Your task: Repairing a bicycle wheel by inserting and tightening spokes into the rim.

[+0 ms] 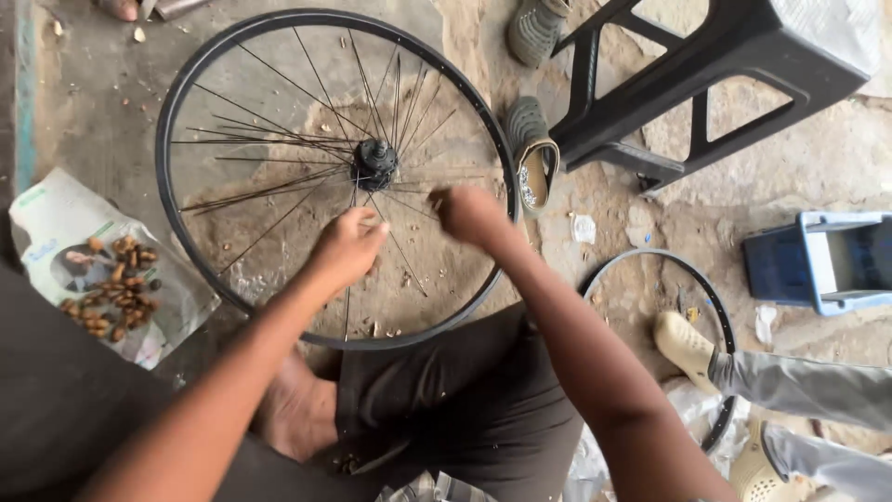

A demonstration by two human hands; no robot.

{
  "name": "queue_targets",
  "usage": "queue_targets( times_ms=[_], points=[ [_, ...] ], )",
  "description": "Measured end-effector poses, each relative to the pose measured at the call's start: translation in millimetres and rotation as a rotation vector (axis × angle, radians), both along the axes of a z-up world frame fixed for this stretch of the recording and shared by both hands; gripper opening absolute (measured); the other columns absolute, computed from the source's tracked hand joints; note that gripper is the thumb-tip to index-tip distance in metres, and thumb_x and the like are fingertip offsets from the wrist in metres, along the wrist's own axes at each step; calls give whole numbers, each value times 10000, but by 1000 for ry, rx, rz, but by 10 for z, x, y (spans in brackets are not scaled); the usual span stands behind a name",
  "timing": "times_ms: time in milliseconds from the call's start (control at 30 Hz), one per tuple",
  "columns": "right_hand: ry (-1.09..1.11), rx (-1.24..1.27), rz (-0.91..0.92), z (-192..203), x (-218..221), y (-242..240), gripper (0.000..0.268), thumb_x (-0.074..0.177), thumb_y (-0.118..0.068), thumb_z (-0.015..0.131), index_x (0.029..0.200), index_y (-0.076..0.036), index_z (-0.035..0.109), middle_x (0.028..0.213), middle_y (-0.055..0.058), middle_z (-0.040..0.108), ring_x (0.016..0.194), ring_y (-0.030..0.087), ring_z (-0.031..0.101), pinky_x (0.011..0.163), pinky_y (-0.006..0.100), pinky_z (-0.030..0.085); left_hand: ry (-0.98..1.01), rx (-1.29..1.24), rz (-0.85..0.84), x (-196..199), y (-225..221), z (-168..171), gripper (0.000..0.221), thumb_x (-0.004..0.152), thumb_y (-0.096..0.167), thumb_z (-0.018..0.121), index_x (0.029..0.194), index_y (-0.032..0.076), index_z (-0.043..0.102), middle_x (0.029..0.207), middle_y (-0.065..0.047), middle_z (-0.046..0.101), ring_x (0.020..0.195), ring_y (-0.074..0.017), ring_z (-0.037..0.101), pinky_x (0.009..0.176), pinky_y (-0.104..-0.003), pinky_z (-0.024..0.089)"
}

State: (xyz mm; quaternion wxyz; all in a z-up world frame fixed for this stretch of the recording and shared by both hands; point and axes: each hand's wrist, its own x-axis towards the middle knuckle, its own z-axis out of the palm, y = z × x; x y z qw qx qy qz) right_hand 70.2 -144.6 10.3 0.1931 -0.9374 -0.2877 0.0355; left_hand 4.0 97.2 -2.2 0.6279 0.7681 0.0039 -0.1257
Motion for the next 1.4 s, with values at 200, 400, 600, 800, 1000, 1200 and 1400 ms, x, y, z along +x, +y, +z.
queue_targets(
  times_ms=[200, 400, 600, 800, 1000, 1200, 1400],
  points=[
    [546, 389, -347, -238, 11, 57, 209, 944, -76, 614, 1057, -19, 780, 853, 107, 761, 691, 172, 696, 635, 314, 583, 643, -338, 128, 204, -334, -310, 275, 1006, 227, 581, 1203, 37, 608, 878, -82, 681, 549, -96, 500, 434, -254, 390],
    [1283, 1298, -600, -869, 309, 295, 132, 1040, -183, 529, 1039, -106, 636, 809, 43, 622, 612, 136, 508, 551, 271, 462, 621, -351, 133, 141, -440, -503, 206, 1020, 218, 601, 1057, 15, 616, 861, -55, 635, 568, -83, 488, 447, -247, 390],
    [1491, 1969, -425, -1462, 489, 454, 206, 1089, -214, 488, 911, -114, 508, 777, -19, 524, 617, 101, 438, 562, 247, 395, 613, -426, 186, 142, -381, -454, 173, 992, 141, 507, 1139, 49, 514, 836, -64, 693, 531, -110, 508, 441, -267, 397],
    [1176, 2026, -864, -1573, 692, 496, 244, 1053, -254, 557, 832, -156, 521, 663, -52, 487, 560, 87, 456, 505, 223, 389, 566, -454, 187, 132, -398, -598, 292, 968, 91, 574, 1245, 36, 503, 847, -85, 625, 581, -116, 545, 458, -276, 432],
    [906, 1896, -1269, -1261, 290, 53, 218, 1007, -247, 617, 832, -129, 564, 597, -23, 483, 486, 95, 457, 444, 221, 377, 586, -406, 169, 157, -368, -200, 316, 983, 156, 573, 1274, 74, 480, 982, -76, 667, 703, -161, 633, 574, -288, 550],
    [408, 1241, -704, -518, -1432, 510, 134, 906, -118, 580, 774, -94, 595, 696, 57, 596, 618, 213, 592, 545, 332, 482, 713, -846, 58, 161, -384, -455, 260, 1026, 283, 541, 1174, 74, 495, 974, -106, 662, 822, -244, 694, 754, -401, 601],
    [142, 548, -113, -379, -1162, -574, 121, 827, -47, 473, 927, -45, 541, 940, 84, 532, 895, 244, 520, 781, 345, 428, 704, -802, -14, 154, -453, -626, 143, 1019, 154, 573, 1126, 66, 539, 1012, -120, 682, 878, -242, 714, 793, -385, 617]
  ],
)
